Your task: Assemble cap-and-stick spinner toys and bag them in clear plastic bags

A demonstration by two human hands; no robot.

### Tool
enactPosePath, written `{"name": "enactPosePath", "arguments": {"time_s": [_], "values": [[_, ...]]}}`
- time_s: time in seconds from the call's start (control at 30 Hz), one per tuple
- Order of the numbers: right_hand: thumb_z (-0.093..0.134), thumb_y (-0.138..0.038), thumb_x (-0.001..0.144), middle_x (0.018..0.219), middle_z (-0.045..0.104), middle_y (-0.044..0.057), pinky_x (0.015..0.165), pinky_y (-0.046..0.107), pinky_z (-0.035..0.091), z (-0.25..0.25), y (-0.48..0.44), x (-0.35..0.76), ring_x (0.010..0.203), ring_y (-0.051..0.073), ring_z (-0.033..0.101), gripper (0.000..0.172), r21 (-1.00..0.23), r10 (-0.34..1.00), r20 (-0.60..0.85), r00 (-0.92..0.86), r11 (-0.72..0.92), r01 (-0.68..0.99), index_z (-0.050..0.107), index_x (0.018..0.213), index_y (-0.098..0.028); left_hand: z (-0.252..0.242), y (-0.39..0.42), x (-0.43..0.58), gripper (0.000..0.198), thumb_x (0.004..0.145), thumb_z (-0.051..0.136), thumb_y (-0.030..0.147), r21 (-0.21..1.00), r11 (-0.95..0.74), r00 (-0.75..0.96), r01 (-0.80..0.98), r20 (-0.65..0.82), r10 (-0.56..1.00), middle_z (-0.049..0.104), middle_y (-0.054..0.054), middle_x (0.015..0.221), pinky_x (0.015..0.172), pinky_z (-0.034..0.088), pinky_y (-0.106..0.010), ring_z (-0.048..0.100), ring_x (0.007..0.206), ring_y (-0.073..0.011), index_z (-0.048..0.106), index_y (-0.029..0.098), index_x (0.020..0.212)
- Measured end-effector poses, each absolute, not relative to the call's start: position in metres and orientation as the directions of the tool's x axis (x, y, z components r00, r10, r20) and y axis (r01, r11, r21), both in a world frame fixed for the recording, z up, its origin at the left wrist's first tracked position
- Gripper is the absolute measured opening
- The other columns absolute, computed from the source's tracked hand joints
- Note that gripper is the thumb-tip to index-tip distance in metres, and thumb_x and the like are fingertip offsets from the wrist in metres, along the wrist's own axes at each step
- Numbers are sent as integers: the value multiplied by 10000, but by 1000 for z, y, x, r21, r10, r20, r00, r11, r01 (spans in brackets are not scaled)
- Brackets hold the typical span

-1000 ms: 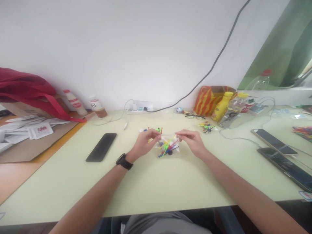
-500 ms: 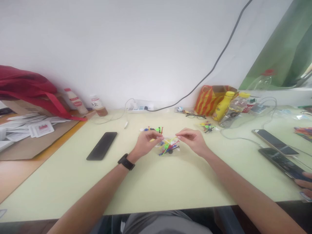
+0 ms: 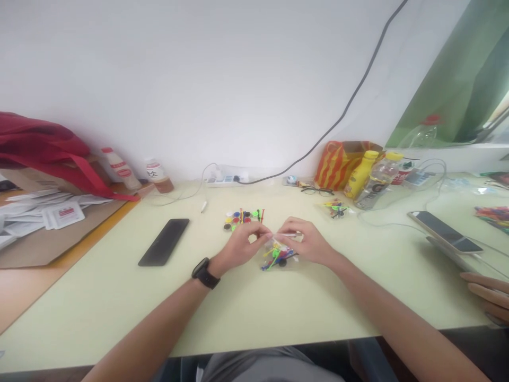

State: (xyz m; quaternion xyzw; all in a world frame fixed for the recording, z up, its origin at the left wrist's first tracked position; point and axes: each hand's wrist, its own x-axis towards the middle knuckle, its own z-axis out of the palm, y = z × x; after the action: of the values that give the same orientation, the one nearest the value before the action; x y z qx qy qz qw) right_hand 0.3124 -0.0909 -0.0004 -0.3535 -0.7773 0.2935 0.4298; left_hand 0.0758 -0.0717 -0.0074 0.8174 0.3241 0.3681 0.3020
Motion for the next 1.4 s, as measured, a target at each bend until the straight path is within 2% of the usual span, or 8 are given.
{"name": "enactPosePath", "arguments": {"time_s": [0.1,0.3,0.6,0.8,1.1,1.2,1.33,1.4], "values": [[673,-439,953,796,651,52,669,324,477,0,-93,309,742,195,613,277,-785,811,411,-416,547,291,765,824,-212,-5,-76,77,259,1013,601,362,716,-614,525,332,401,751,676,-37,778,669,445,-281,590,713,-156,711,171,876],[701,-478,934,744,604,32,607,287,423,-4,-93,308,693,166,558,325,-813,831,372,-413,506,287,764,787,-194,1,-78,80,246,976,674,401,733,-618,581,286,380,720,701,-54,817,696,456,-280,607,767,-170,749,173,922],[736,-499,897,704,609,10,588,275,404,-1,-80,327,628,136,524,371,-809,835,313,-452,484,333,719,723,-172,-5,-64,70,285,956,693,415,777,-524,530,348,298,794,625,2,685,589,384,-245,516,634,-114,740,163,831],[754,-531,867,696,608,1,600,275,398,3,-74,342,633,133,494,386,-841,850,217,-481,413,350,718,754,-163,-6,-59,67,321,935,711,457,822,-460,525,336,243,816,657,-8,668,569,406,-232,549,626,-117,746,159,821],[621,-515,962,696,536,-17,614,267,365,9,-79,342,660,134,451,416,-812,816,169,-553,433,390,625,726,-173,-12,-58,63,335,934,712,465,859,-401,539,318,184,822,712,-29,696,575,446,-231,611,631,-130,732,156,807],[619,-494,969,713,540,-15,624,270,366,9,-81,341,666,134,457,400,-803,809,184,-558,451,390,626,730,-173,-11,-61,65,320,961,680,451,848,-435,550,303,217,806,726,-45,743,619,480,-246,636,674,-143,744,157,852],[624,-484,972,711,525,-19,622,270,364,7,-82,338,657,130,453,401,-806,795,199,-573,465,365,616,717,-174,-8,-66,70,275,938,720,406,830,-503,548,241,312,776,745,-80,961,788,540,-293,679,866,-183,753,178,1088],[632,-485,967,711,526,-19,616,269,366,6,-82,337,650,129,454,402,-806,790,201,-580,470,360,614,712,-175,-8,-68,72,241,918,748,386,833,-504,568,227,307,764,742,-77,926,772,536,-292,670,841,-181,771,175,1032]]}}
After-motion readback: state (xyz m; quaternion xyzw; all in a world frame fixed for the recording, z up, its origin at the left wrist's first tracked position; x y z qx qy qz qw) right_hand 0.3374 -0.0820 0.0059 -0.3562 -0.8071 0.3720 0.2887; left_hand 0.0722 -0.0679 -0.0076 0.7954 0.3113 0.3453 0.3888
